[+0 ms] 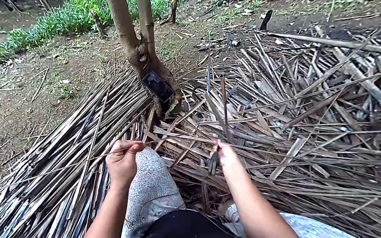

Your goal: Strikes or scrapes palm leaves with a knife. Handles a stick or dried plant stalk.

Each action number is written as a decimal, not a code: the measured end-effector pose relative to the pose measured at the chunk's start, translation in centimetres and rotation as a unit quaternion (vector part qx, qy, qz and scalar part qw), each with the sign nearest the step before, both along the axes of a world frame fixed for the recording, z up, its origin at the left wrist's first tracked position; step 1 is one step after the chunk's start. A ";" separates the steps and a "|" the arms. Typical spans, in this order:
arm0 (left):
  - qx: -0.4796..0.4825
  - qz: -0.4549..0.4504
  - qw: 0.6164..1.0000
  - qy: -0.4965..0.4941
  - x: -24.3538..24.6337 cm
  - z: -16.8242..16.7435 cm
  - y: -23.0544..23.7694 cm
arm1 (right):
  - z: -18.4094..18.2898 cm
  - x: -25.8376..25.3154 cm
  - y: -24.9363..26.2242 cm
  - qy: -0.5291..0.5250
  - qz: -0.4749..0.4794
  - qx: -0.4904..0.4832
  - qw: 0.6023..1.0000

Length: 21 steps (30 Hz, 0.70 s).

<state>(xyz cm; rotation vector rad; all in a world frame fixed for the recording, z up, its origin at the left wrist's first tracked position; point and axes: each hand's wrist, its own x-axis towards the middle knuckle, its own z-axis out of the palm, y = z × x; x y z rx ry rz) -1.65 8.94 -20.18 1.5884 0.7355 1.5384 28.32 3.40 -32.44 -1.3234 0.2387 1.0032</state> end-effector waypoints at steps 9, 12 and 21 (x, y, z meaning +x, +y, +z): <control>0.213 0.001 0.956 0.201 0.9 -1.6 0.2 | 9.7 -8.0 -1.9 0.168 0.424 0.325 0.829; 0.300 -0.047 0.922 0.241 1.7 -0.4 -0.4 | 11.8 -10.4 -2.6 0.151 0.482 0.347 0.790; 0.267 -0.083 0.945 0.167 -5.1 6.7 -2.5 | 8.3 -1.9 -0.8 0.139 0.188 0.234 0.944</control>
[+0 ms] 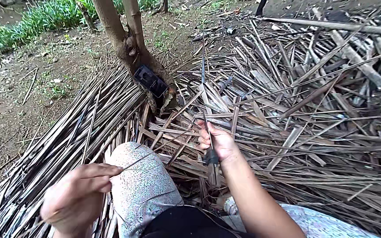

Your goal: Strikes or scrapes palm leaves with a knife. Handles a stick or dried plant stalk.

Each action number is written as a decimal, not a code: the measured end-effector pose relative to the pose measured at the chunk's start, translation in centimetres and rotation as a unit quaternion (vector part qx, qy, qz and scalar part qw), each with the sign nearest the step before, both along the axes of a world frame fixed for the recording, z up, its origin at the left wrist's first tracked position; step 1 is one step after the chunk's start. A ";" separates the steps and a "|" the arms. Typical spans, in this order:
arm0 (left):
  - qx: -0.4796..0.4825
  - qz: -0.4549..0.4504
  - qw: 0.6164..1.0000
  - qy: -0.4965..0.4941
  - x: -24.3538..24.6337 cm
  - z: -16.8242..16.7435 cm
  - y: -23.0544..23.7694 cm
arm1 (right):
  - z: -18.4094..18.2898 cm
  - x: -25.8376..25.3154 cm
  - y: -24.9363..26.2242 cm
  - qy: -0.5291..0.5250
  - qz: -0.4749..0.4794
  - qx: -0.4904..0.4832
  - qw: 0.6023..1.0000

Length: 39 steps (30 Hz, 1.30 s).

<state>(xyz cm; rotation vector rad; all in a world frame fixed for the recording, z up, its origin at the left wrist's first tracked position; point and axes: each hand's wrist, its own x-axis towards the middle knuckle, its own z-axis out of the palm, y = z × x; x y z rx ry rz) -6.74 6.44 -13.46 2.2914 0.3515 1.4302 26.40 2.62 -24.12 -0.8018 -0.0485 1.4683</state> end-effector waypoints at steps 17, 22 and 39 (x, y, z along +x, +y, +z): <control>-0.341 0.060 0.905 -0.247 7.6 -5.9 -1.3 | 6.8 -11.0 -2.8 -0.117 0.224 0.186 0.949; -0.380 0.053 0.886 -0.260 7.7 -5.8 -1.6 | 5.9 -10.8 -2.4 -0.089 0.195 0.167 0.962; -0.291 0.115 0.916 -0.250 2.3 -5.5 0.8 | 3.7 -5.6 0.0 -0.101 0.047 0.068 0.991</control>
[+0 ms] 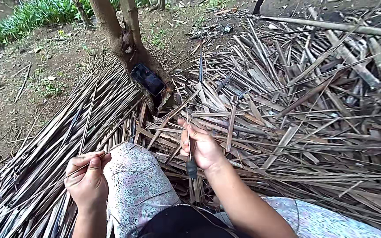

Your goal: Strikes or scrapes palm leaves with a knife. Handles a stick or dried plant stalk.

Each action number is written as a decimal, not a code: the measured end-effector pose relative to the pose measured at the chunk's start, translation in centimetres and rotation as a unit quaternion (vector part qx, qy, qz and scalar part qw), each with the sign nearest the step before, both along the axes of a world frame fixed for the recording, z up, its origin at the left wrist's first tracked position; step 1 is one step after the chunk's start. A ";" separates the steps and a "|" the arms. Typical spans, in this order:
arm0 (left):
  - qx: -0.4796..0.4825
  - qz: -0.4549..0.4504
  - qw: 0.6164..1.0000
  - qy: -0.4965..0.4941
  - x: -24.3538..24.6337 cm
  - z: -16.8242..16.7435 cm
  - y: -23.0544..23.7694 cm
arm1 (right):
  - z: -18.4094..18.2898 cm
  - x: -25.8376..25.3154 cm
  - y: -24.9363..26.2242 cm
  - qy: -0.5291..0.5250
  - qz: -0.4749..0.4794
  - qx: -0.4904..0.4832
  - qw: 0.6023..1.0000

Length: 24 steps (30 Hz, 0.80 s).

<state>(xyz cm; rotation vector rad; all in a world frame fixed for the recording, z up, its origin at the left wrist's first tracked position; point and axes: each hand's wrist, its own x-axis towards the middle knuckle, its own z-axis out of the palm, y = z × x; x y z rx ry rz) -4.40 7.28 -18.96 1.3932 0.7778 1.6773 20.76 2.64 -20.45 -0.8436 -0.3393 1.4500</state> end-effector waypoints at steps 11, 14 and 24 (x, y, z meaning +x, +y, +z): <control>-0.061 -0.016 0.998 -0.021 -1.2 1.2 -0.2 | -1.8 2.9 0.5 0.011 -0.003 0.075 0.997; -0.083 -0.027 0.996 -0.032 -1.0 0.9 0.0 | -1.8 2.6 0.5 0.015 -0.011 0.075 0.997; 0.245 -0.050 0.936 0.246 3.7 -2.6 -0.4 | 0.5 -3.9 -1.8 0.052 0.269 0.103 0.956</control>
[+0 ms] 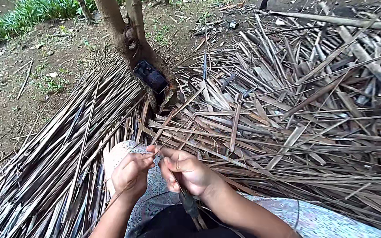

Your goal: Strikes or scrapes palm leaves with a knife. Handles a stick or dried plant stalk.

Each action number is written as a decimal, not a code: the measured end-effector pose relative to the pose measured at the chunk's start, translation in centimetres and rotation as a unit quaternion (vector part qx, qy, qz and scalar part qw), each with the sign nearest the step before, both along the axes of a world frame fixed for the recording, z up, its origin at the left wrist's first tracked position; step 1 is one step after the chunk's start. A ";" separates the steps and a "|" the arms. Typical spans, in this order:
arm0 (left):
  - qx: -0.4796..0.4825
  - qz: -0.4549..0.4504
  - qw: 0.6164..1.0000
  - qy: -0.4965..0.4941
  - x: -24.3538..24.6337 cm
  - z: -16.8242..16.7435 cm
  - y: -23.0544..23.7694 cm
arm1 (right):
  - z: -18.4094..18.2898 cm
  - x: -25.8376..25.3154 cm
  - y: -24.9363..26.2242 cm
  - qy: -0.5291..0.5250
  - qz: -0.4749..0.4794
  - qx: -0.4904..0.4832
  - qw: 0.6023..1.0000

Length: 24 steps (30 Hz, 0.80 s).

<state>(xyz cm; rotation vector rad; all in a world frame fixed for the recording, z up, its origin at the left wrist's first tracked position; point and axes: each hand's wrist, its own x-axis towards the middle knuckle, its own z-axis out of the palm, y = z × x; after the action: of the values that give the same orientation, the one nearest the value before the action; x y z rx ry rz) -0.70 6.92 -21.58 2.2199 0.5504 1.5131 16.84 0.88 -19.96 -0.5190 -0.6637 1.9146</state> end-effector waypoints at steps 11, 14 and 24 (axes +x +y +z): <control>0.001 -0.005 1.000 -0.018 -3.1 3.3 -1.1 | -2.0 7.6 1.9 0.051 -0.239 -0.054 0.968; -0.066 -0.019 0.991 -0.112 -1.9 2.3 -0.7 | -0.3 3.6 0.7 0.031 -0.196 -0.033 0.980; -0.247 -0.006 0.934 -0.258 0.8 1.8 -1.4 | 0.8 0.5 -0.3 -0.058 -0.105 0.032 0.992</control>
<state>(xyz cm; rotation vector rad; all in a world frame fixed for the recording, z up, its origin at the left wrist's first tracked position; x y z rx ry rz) 0.13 5.55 -19.79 1.3779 0.6499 1.6433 17.39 0.55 -19.18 -0.6371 -0.7144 1.6709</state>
